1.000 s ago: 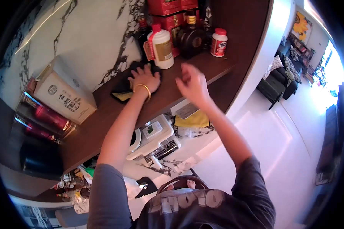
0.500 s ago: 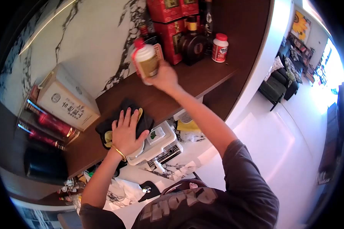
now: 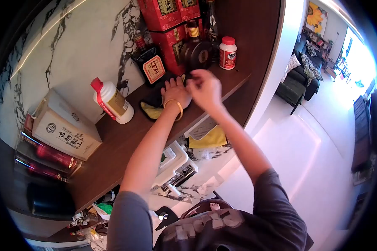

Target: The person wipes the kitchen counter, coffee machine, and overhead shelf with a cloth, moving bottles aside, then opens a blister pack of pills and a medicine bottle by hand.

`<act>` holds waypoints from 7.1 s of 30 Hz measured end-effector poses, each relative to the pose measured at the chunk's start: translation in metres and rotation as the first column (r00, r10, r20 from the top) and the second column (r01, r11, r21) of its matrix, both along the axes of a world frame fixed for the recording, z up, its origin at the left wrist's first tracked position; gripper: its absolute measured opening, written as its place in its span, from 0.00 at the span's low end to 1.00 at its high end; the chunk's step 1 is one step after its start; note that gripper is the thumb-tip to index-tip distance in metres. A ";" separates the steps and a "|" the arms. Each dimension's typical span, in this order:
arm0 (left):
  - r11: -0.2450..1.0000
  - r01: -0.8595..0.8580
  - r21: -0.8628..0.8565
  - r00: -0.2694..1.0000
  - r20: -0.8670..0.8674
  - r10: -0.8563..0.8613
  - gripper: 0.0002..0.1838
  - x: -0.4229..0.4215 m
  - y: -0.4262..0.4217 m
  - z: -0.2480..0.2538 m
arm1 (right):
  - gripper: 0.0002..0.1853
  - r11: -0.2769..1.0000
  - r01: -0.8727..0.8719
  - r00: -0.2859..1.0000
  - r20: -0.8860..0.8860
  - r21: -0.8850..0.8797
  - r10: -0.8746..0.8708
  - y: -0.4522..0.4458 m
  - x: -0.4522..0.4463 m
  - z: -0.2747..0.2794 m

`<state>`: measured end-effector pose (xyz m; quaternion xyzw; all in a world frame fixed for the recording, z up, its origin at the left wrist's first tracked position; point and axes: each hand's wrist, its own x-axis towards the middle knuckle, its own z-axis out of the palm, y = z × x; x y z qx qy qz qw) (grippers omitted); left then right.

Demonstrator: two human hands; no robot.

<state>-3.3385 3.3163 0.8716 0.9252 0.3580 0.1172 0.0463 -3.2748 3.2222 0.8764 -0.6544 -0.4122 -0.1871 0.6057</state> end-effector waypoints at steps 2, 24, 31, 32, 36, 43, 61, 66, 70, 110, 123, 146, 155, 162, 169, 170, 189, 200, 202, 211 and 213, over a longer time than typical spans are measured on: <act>0.999 -0.005 0.038 1.000 -0.008 0.006 0.31 0.008 -0.010 -0.002 | 0.18 0.992 0.102 0.991 -0.079 -0.078 -0.108 -0.025 0.036 -0.005; 0.750 0.618 0.233 0.784 -0.125 -0.607 0.34 -0.080 -0.080 0.003 | 0.72 0.935 -0.118 0.980 -0.193 -0.336 0.055 0.022 0.005 0.017; 0.720 0.540 0.437 0.798 0.005 -0.602 0.25 -0.016 -0.065 -0.030 | 0.70 0.669 -0.241 0.958 -0.062 -0.703 0.280 -0.011 -0.002 0.052; 0.807 0.522 0.276 0.791 0.197 -0.579 0.25 0.005 -0.061 -0.032 | 0.68 0.653 -0.210 0.957 -0.016 -0.728 0.290 -0.016 0.002 0.052; 0.997 0.074 -0.037 0.997 0.036 -0.073 0.30 0.073 -0.059 0.004 | 0.40 0.970 0.238 0.964 0.135 -0.047 -0.230 -0.044 0.066 0.047; 0.976 0.215 0.025 0.976 -0.028 -0.214 0.31 0.133 -0.026 0.005 | 0.37 0.869 0.373 0.917 -0.012 -0.326 -0.398 -0.028 0.135 0.016; 0.924 0.377 -0.060 0.925 -0.020 -0.378 0.39 0.182 -0.090 0.007 | 0.34 0.899 0.295 0.955 0.087 -0.323 -0.282 -0.085 0.149 0.098; 0.902 0.432 -0.004 0.902 -0.017 -0.432 0.40 0.156 -0.104 0.011 | 0.36 0.861 0.298 0.955 0.116 -0.412 -0.275 -0.068 0.146 0.082; 0.791 0.606 0.082 0.795 -0.024 -0.606 0.33 0.105 -0.105 -0.003 | 0.37 0.789 0.389 0.921 0.202 -0.477 -0.332 -0.048 0.150 0.053; 0.983 -0.134 0.127 0.991 -0.001 0.135 0.32 -0.449 -0.054 0.004 | 0.68 0.944 0.168 0.978 -0.075 -0.284 -0.197 0.034 0.058 0.034; 0.986 -0.140 0.087 0.977 -0.149 0.151 0.33 -0.313 -0.016 0.011 | 0.25 0.985 0.116 0.886 0.462 -0.124 -0.046 0.057 0.025 0.023; 0.980 0.045 0.192 0.998 0.023 -0.051 0.25 -0.310 0.021 -0.006 | 0.03 0.988 0.153 0.948 -0.280 -0.028 -0.154 -0.109 -0.058 -0.172; 0.997 -0.069 -0.045 0.993 0.090 0.073 0.25 -0.328 0.031 -0.001 | 0.05 0.794 -0.266 0.788 -0.598 -0.546 -0.147 -0.175 -0.149 -0.466; 0.976 -0.211 0.059 0.974 0.098 0.205 0.27 -0.346 0.028 0.004 | 0.08 0.937 -0.259 0.637 -0.770 -0.234 -0.017 -0.052 -0.111 -0.452; 0.995 -0.083 0.051 0.990 0.116 0.076 0.25 -0.315 0.009 -0.001 | 0.21 0.857 -0.463 0.885 -0.166 -0.226 0.435 -0.020 -0.112 -0.242; 0.996 -0.061 0.059 0.991 0.125 0.053 0.25 -0.309 0.006 -0.002 | 0.21 0.850 -0.475 0.880 -0.150 -0.228 0.451 -0.017 -0.116 -0.237; 0.628 0.104 -0.771 0.927 0.304 0.219 0.32 -0.333 -0.200 -0.153 | 0.14 0.343 -0.939 0.149 -0.924 -0.021 0.352 -0.181 -0.198 -0.178; 0.517 0.503 -0.693 0.747 0.649 0.143 0.26 -0.347 -0.224 -0.137 | 0.04 0.731 -0.682 0.503 -0.743 -0.029 0.441 -0.234 -0.235 -0.107; 0.599 0.471 -0.648 0.789 0.613 0.042 0.26 -0.348 -0.224 -0.126 | 0.09 0.822 -0.545 0.838 -0.122 -0.167 0.531 -0.234 -0.230 -0.100; 0.660 0.426 -0.619 0.852 0.520 -0.063 0.30 -0.356 -0.232 -0.098 | 0.06 0.726 -0.668 0.720 -0.390 -0.164 0.575 -0.239 -0.223 -0.100; 0.547 0.410 -0.730 0.815 0.563 0.141 0.28 -0.358 -0.235 -0.097 | 0.05 0.748 -0.652 0.709 -0.451 -0.125 0.542 -0.241 -0.215 -0.096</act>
